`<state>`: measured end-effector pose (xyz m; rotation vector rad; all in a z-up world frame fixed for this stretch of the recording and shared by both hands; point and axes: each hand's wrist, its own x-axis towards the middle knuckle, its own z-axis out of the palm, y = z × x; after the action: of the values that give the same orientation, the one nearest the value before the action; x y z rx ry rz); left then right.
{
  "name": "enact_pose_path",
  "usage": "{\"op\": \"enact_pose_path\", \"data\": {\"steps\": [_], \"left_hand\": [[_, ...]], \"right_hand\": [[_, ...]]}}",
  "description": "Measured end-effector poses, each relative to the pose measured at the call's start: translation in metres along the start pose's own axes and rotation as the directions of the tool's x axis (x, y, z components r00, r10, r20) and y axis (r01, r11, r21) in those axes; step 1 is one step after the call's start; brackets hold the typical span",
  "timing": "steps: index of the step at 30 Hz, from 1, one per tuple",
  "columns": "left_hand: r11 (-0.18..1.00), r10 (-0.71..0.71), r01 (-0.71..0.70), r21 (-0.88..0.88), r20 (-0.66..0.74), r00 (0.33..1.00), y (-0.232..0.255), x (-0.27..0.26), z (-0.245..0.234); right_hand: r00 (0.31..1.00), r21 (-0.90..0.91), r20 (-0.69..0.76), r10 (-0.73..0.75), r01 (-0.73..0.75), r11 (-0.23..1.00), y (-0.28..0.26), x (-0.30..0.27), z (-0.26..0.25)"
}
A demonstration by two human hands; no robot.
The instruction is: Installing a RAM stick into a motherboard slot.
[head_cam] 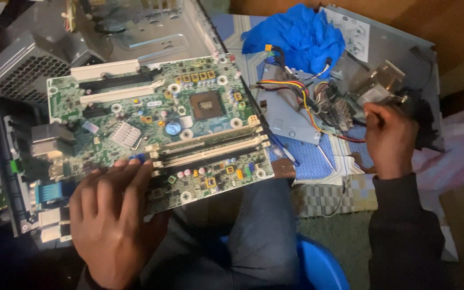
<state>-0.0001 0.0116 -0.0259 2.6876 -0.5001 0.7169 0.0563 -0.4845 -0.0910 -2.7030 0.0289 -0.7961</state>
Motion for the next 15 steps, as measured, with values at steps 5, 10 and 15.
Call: {"op": "enact_pose_path", "data": {"steps": [5,10,15], "left_hand": [[0.998,-0.014,0.017,0.063,-0.059,0.998,0.007,0.004,0.004],[0.991,-0.060,0.067,0.115,-0.065,0.996,0.005,0.001,0.007],[0.987,0.002,-0.003,0.162,0.001,1.000,-0.015,-0.006,0.011]], "right_hand": [[0.998,-0.018,0.007,-0.064,0.064,0.998,0.017,0.007,0.009],[0.997,-0.039,0.057,-0.046,0.048,0.998,0.005,0.016,0.020],[0.992,-0.220,0.126,0.024,0.004,0.975,0.005,0.019,0.028]]}}
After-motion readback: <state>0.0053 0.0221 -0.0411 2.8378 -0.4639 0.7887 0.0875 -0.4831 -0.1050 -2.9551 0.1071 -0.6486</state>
